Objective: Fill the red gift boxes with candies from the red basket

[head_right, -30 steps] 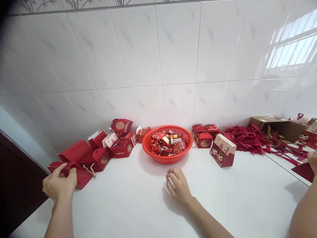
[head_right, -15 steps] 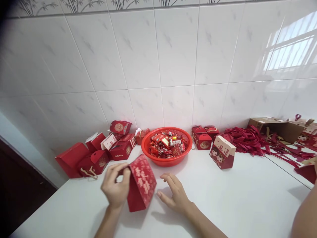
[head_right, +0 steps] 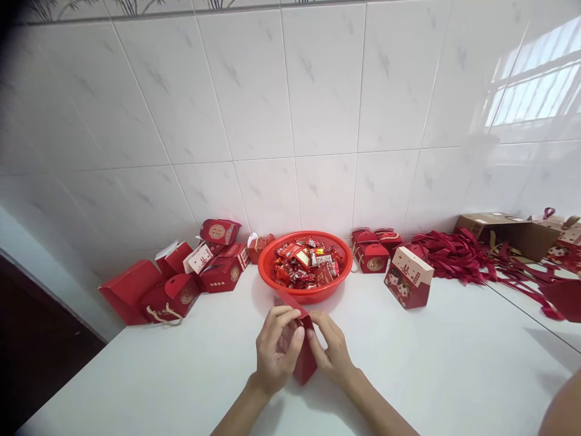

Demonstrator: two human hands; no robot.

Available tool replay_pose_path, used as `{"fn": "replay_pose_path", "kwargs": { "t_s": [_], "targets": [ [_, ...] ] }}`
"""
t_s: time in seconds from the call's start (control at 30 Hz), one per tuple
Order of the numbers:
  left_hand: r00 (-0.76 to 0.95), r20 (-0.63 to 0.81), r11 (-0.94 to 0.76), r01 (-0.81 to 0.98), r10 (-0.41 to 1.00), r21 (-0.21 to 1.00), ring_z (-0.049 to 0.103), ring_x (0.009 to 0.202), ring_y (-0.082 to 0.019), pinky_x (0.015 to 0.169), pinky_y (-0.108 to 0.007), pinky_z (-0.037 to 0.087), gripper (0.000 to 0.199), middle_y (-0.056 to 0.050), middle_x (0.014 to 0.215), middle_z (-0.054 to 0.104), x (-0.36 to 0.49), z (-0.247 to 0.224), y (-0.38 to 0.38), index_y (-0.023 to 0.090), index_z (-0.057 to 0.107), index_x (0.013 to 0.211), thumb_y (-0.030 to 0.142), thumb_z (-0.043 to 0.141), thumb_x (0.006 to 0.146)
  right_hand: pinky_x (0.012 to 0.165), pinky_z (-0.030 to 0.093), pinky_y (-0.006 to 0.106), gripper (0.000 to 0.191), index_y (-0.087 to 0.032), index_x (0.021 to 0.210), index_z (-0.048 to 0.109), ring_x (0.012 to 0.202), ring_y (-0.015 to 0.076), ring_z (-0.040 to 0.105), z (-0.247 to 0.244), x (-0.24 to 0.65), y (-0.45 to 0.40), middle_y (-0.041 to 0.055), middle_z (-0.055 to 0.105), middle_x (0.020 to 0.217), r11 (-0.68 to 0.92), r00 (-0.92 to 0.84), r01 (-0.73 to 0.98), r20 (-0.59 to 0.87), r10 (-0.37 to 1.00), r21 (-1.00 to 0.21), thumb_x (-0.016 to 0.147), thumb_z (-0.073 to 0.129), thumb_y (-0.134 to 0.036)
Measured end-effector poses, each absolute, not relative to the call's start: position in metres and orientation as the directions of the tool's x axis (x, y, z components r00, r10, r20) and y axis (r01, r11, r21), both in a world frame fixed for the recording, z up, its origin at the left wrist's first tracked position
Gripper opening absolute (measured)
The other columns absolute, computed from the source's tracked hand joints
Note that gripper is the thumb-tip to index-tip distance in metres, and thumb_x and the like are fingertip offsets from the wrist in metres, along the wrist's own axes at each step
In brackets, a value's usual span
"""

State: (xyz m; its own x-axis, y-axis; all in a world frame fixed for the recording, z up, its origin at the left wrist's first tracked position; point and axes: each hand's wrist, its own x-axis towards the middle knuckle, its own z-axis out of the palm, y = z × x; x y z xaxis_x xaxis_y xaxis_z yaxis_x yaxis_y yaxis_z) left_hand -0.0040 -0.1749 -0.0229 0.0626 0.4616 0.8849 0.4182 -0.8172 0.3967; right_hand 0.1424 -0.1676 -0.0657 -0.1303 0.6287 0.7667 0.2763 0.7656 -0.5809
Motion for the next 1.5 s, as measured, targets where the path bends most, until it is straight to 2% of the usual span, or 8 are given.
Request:
{"fn": "replay_pose_path", "kwargs": {
  "t_s": [0.17,0.27,0.5,0.67,0.83,1.13,1.33,1.5],
  "targets": [
    [0.042,0.882,-0.771,0.507,0.469,0.386,0.064,0.098,-0.021,0.085,-0.035,0.057,0.030,-0.011,0.110,0.063,-0.039,-0.015,-0.161,0.019,0.060,0.116,0.016,0.054,0.087,0.069,0.053,0.025,0.023,-0.021,0.102,0.064,0.077,0.0178,0.066,-0.070,0.145,-0.161,0.0048,0.071,0.089,0.642,-0.005,0.204,0.655,0.755,-0.739,0.101,0.043,-0.029],
    [0.066,0.779,-0.707,0.475,0.623,0.524,0.064,0.105,-0.024,0.092,-0.040,0.055,0.034,-0.011,0.115,0.066,-0.056,-0.009,-0.146,0.019,0.061,0.118,0.023,0.060,0.085,0.074,0.054,0.027,0.028,-0.021,0.105,0.066,0.084,0.0200,0.067,-0.069,0.148,-0.158,0.0063,0.072,0.097,0.563,-0.025,0.107,0.564,0.826,-0.820,0.101,0.043,-0.035],
    [0.074,0.402,-0.408,0.203,0.913,0.890,0.066,0.080,-0.019,0.074,-0.028,0.055,0.030,-0.005,0.082,0.071,-0.045,-0.001,-0.133,0.016,0.070,0.083,0.045,0.062,0.085,0.077,0.053,0.028,0.036,-0.021,0.104,0.068,0.084,0.0205,0.066,-0.066,0.150,-0.158,0.0057,0.072,0.097,0.493,-0.034,0.036,0.491,0.870,-0.870,0.101,0.042,-0.045],
    [-0.035,0.262,-0.256,0.128,0.964,0.958,0.058,0.063,-0.014,0.061,-0.024,0.049,0.026,0.002,0.064,0.062,-0.037,-0.001,-0.126,0.016,0.070,0.084,0.038,0.069,0.072,0.078,0.054,0.030,0.042,-0.021,0.108,0.065,0.088,0.0224,0.067,-0.061,0.152,-0.162,0.0062,0.071,0.099,0.535,-0.050,0.049,0.533,0.844,-0.843,0.098,0.043,-0.054],
    [0.119,0.116,-0.135,0.166,0.986,0.977,0.059,0.066,-0.014,0.064,-0.024,0.048,0.018,0.000,0.070,0.067,-0.041,0.006,-0.121,0.015,0.071,0.079,0.028,0.067,0.066,0.078,0.053,0.029,0.031,-0.020,0.105,0.065,0.086,0.0213,0.066,-0.056,0.151,-0.166,0.0052,0.071,0.095,0.538,-0.062,0.134,0.535,0.842,-0.832,0.097,0.051,-0.047],
    [0.365,0.172,-0.306,0.349,0.915,0.886,0.069,0.089,-0.023,0.083,-0.032,0.053,0.032,-0.007,0.092,0.077,-0.055,0.050,-0.055,0.016,0.075,0.094,0.041,0.066,0.076,0.082,0.053,0.031,0.039,-0.021,0.121,0.057,0.095,0.0227,0.065,-0.062,0.152,-0.163,0.0073,0.068,0.108,0.622,-0.052,0.165,0.623,0.781,-0.766,0.096,0.051,-0.050],
    [0.656,-0.362,-0.452,0.735,0.662,0.505,0.068,0.102,-0.027,0.088,-0.032,0.050,0.033,-0.008,0.113,0.075,-0.015,0.036,-0.003,0.019,0.076,0.100,0.038,0.063,0.077,0.087,0.053,0.036,0.042,-0.021,0.125,0.055,0.100,0.0245,0.064,-0.068,0.158,-0.159,0.0094,0.066,0.111,0.630,0.043,0.206,0.650,0.759,-0.749,0.098,0.047,-0.052],
    [0.560,-0.372,-0.476,0.828,0.740,0.298,0.063,0.113,-0.034,0.090,-0.036,0.050,0.059,-0.013,0.130,0.066,0.017,0.021,0.009,0.023,0.067,0.120,0.035,0.075,0.063,0.086,0.054,0.037,0.041,-0.020,0.122,0.057,0.096,0.0246,0.064,-0.066,0.159,-0.158,0.0098,0.067,0.107,0.621,0.054,0.229,0.646,0.761,-0.750,0.098,0.047,-0.051]
  ]
}}
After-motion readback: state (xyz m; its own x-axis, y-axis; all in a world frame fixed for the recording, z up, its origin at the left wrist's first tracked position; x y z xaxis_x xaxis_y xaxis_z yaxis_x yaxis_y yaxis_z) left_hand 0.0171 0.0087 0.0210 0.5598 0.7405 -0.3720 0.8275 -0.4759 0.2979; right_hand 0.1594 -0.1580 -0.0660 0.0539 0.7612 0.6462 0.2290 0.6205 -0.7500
